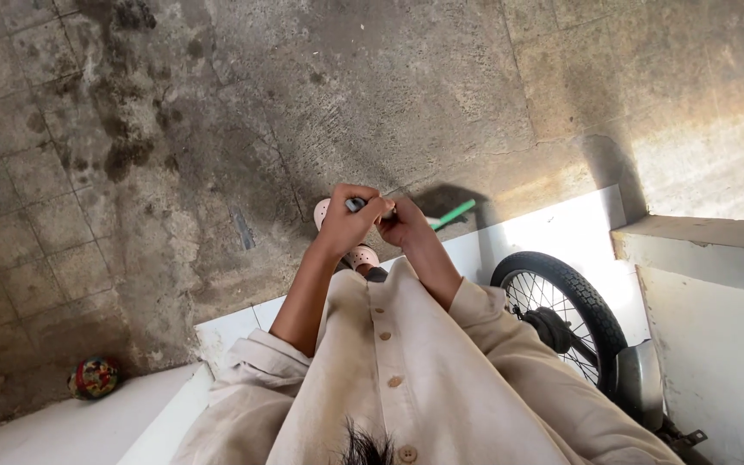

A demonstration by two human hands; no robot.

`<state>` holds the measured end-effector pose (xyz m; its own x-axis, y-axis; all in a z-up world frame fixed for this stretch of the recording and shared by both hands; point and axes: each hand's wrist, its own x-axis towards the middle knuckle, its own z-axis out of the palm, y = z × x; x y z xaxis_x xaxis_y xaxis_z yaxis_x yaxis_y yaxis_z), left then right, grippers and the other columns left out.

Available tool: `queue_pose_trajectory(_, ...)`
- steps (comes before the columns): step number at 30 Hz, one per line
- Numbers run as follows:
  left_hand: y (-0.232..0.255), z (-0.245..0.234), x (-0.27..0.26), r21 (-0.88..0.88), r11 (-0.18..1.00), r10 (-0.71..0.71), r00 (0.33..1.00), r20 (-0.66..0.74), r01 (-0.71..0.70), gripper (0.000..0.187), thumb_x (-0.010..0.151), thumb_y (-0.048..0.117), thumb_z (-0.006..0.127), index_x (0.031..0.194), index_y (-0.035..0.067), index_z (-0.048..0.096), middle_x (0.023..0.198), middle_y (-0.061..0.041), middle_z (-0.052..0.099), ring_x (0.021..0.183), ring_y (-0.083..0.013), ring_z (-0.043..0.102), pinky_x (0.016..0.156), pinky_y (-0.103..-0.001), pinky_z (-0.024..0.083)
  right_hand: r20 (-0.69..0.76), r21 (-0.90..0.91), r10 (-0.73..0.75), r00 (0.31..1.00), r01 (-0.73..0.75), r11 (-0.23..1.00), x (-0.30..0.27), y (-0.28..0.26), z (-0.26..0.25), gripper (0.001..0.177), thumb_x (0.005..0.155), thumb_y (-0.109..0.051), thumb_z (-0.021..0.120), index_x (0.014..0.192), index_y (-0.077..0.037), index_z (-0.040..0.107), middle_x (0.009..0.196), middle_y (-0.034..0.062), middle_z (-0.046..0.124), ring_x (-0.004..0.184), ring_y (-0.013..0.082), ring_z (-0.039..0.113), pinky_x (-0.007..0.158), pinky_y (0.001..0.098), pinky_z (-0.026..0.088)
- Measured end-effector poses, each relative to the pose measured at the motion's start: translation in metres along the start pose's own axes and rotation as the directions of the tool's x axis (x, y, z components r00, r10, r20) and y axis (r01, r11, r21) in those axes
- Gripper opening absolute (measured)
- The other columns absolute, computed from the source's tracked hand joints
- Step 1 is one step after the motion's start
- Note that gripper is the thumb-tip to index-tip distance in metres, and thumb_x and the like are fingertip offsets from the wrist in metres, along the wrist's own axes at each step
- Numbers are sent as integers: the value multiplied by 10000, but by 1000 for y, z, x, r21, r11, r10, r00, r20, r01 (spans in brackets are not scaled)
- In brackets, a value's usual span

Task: Sweep the concrete floor using a broom and dustpan in a garage or storage area.

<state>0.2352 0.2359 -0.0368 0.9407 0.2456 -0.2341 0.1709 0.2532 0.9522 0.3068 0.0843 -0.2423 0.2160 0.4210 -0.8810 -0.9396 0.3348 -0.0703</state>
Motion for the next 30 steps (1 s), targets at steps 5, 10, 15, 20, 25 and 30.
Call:
queue_pose_trajectory(5, 7, -32, 45, 294, 939, 149, 981, 127, -180, 275, 883, 105, 707, 671, -32, 598, 575, -77, 489, 564, -118, 442, 545, -317, 393, 317, -185, -111, 942, 176, 967, 65, -30, 51, 160, 967, -82, 526, 845, 0, 589, 743, 39, 618, 580, 127, 585, 487, 280, 496)
queue_pose_trajectory(10, 33, -57, 86, 450, 780, 353, 899, 259, -436, 211, 871, 84, 691, 697, -11, 618, 623, -120, 558, 556, -220, 521, 594, -350, 460, 423, -58, 126, 897, -112, 992, 147, -58, 112, 297, 1019, -99, 548, 746, -136, 440, 658, -29, 503, 524, 90, 480, 530, 273, 449)
queue_pose_trajectory(15, 65, -50, 104, 497, 590, 462, 771, 438, -636, 249, 862, 127, 719, 632, 76, 638, 628, -72, 620, 564, -250, 602, 548, -375, 483, 446, 103, -14, 895, -36, 994, 69, -65, 170, 75, 1013, -84, 538, 952, -77, 495, 675, -60, 507, 533, 14, 477, 533, 178, 450)
queue_pose_trajectory(20, 131, -29, 94, 357, 568, 586, 670, 457, -741, 273, 802, 124, 753, 582, 77, 599, 568, -63, 551, 523, -234, 565, 538, -375, 447, 461, 231, -82, 883, -30, 973, -49, -67, 186, 199, 1075, -157, 540, 891, -91, 500, 702, -28, 524, 540, 54, 493, 507, 177, 442)
queue_pose_trajectory(25, 146, -14, 99, 192, 651, 612, 657, 440, -735, 245, 813, 104, 760, 612, 72, 623, 565, -65, 513, 533, -215, 531, 572, -353, 424, 310, 286, -164, 937, 73, 955, -121, -68, 164, 292, 1064, -205, 462, 788, -113, 449, 681, -6, 509, 573, 130, 523, 581, 306, 527)
queue_pose_trajectory(30, 43, 27, 134, -60, 998, 24, 935, 353, -3, 217, 910, 152, 697, 747, 10, 707, 641, 19, 655, 589, -36, 572, 540, -255, 449, 95, 67, -241, 966, 236, 970, -66, -106, 53, 215, 1033, -219, 518, 896, -103, 635, 798, 23, 634, 697, 156, 640, 629, 319, 584)
